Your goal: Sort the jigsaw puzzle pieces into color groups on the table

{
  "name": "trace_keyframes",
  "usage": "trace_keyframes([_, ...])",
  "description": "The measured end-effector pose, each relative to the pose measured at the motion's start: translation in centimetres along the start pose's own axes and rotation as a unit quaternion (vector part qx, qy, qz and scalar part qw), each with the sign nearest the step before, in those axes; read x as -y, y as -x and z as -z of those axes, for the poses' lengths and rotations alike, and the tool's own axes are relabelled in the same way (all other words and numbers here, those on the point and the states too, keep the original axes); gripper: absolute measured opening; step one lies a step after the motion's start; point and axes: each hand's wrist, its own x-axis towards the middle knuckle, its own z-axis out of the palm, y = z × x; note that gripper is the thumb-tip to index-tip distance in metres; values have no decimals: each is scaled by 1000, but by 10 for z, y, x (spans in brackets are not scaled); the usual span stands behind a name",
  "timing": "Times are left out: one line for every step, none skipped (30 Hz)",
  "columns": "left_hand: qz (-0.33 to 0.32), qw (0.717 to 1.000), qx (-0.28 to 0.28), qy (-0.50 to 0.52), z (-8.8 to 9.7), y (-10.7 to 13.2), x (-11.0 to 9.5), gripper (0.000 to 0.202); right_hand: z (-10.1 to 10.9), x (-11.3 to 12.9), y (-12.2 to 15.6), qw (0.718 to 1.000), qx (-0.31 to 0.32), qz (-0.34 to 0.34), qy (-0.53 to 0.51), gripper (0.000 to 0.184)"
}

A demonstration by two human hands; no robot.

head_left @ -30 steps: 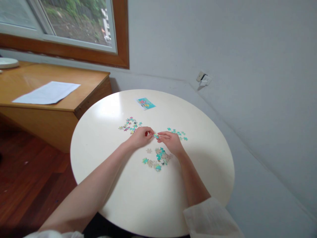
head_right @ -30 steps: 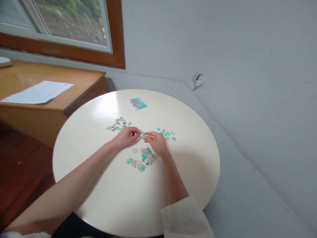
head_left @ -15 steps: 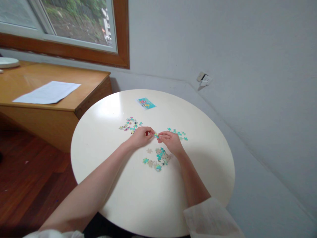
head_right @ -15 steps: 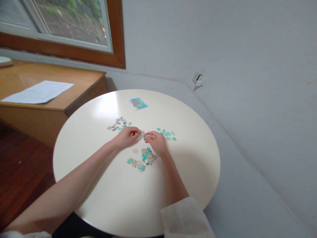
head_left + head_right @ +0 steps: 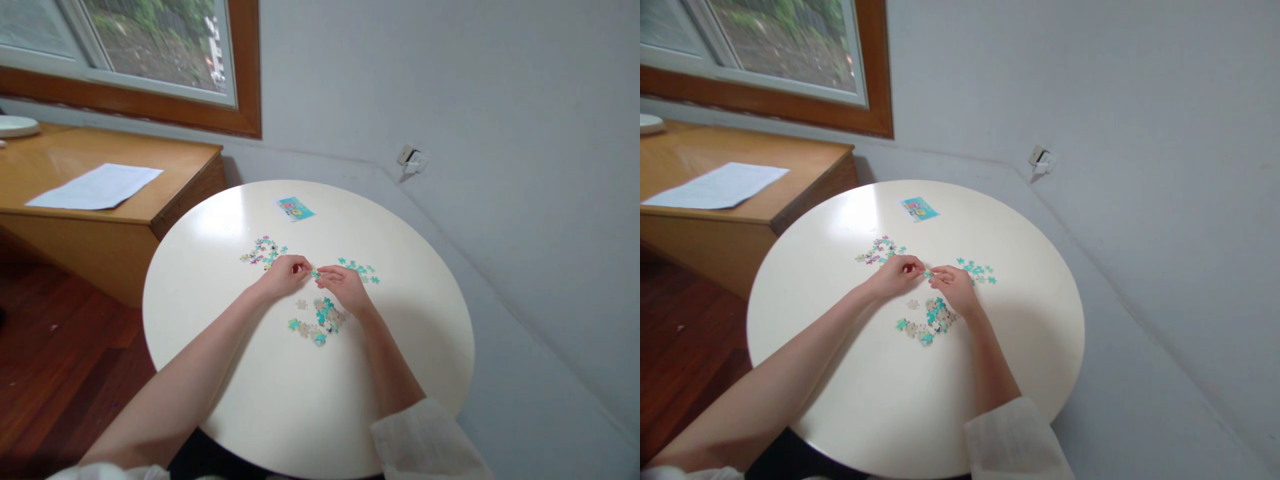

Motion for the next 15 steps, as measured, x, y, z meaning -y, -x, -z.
trace_keyframes([1,1000,0,-1,0,0,0,19,0,0,0,1000,0,1,2,29])
trace_keyframes([2,1000,0,-1,0,0,0,19,0,-1,0,1000,1,1,2,30])
trace_keyframes([3,1000,1,-2,0,0,0,19,0,-1,0,1000,3,0,2,31])
trace_keyframes([4,1000,2,-2,0,0,-1,19,0,-1,0,1000,4,-1,1,32])
trace_keyframes([5,1000,4,-3,1,0,-1,19,0,-2,-1,1000,5,-2,1,33])
trace_keyframes([5,1000,4,-3,1,0,-1,19,0,-2,-1,1000,5,-3,1,33])
trace_keyframes([7,1000,4,-4,1,0,-2,19,0,-2,-1,1000,5,-3,2,33])
trace_keyframes([8,1000,4,-5,1,0,-2,20,0,-2,-1,1000,4,-4,2,32])
trace_keyframes([10,1000,4,-6,1,0,-2,20,0,-2,-1,1000,3,-4,3,32])
trace_keyframes([10,1000,5,-6,2,0,-2,20,0,-2,0,1000,2,-5,4,32])
trace_keyframes([9,1000,6,-6,2,0,-2,20,0,-2,0,1000,1,-5,5,32])
trace_keyframes([8,1000,6,-5,2,0,-2,20,0,-2,0,1000,1,-5,6,32])
trace_keyframes([6,1000,5,-5,2,0,-2,20,0,-1,0,1000,2,-5,6,32])
trace_keyframes([5,1000,4,-4,2,0,-3,20,0,-1,0,1000,3,-4,5,32])
trace_keyframes([6,1000,3,-4,2,0,-3,20,0,0,0,1000,5,-2,2,32])
